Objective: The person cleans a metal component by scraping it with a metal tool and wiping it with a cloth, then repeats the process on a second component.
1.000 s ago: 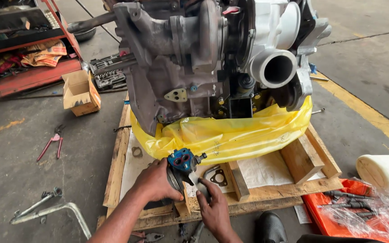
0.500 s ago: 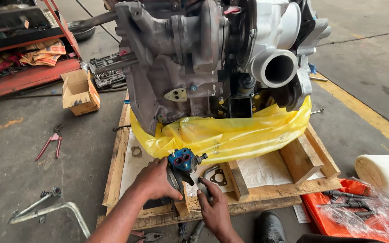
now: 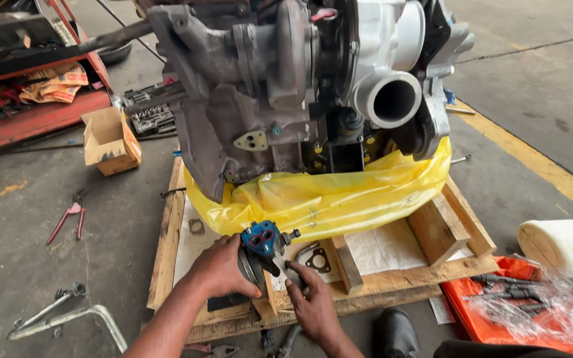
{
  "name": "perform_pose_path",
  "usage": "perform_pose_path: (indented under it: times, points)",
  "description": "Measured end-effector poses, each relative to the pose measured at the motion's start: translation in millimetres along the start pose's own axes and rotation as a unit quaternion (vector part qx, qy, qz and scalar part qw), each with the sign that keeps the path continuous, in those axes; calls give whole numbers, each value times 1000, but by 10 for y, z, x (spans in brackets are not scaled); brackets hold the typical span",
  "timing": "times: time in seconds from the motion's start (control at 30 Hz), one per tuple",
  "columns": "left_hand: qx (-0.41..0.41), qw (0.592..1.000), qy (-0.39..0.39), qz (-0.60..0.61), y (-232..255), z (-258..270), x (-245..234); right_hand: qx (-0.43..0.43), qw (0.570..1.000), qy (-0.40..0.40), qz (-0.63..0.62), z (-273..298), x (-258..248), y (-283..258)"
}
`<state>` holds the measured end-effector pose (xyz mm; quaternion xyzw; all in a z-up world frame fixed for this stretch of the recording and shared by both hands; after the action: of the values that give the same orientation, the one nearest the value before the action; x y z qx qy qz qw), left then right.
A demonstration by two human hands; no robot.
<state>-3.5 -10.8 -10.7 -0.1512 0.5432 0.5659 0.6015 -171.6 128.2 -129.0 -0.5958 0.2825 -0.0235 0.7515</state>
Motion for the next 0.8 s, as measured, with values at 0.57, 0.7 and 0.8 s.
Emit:
perform_pose_path:
  times: [0.57, 0.7, 0.8]
  points:
    - [4, 1000, -2, -9, 12, -80, -47, -117, 991, 39, 58, -33, -56, -60]
    - [-12, 1000, -16, -13, 95, -37, -93, -81, 996, 30, 5, 26, 60, 90]
    - [-3, 1000, -10, -9, 159, 33, -120, -157, 978, 106, 91, 107, 73, 96]
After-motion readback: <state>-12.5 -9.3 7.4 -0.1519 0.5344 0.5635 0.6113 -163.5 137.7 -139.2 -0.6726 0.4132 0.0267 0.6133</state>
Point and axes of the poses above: each hand's wrist, its own z-axis away from the middle knuckle, its own x-axis out of the palm, y = z × x, the point moved 2 cm from there along -z, towards the middle knuckle, and after that the axes turned 11 degrees about z, right-handed, at the moved point
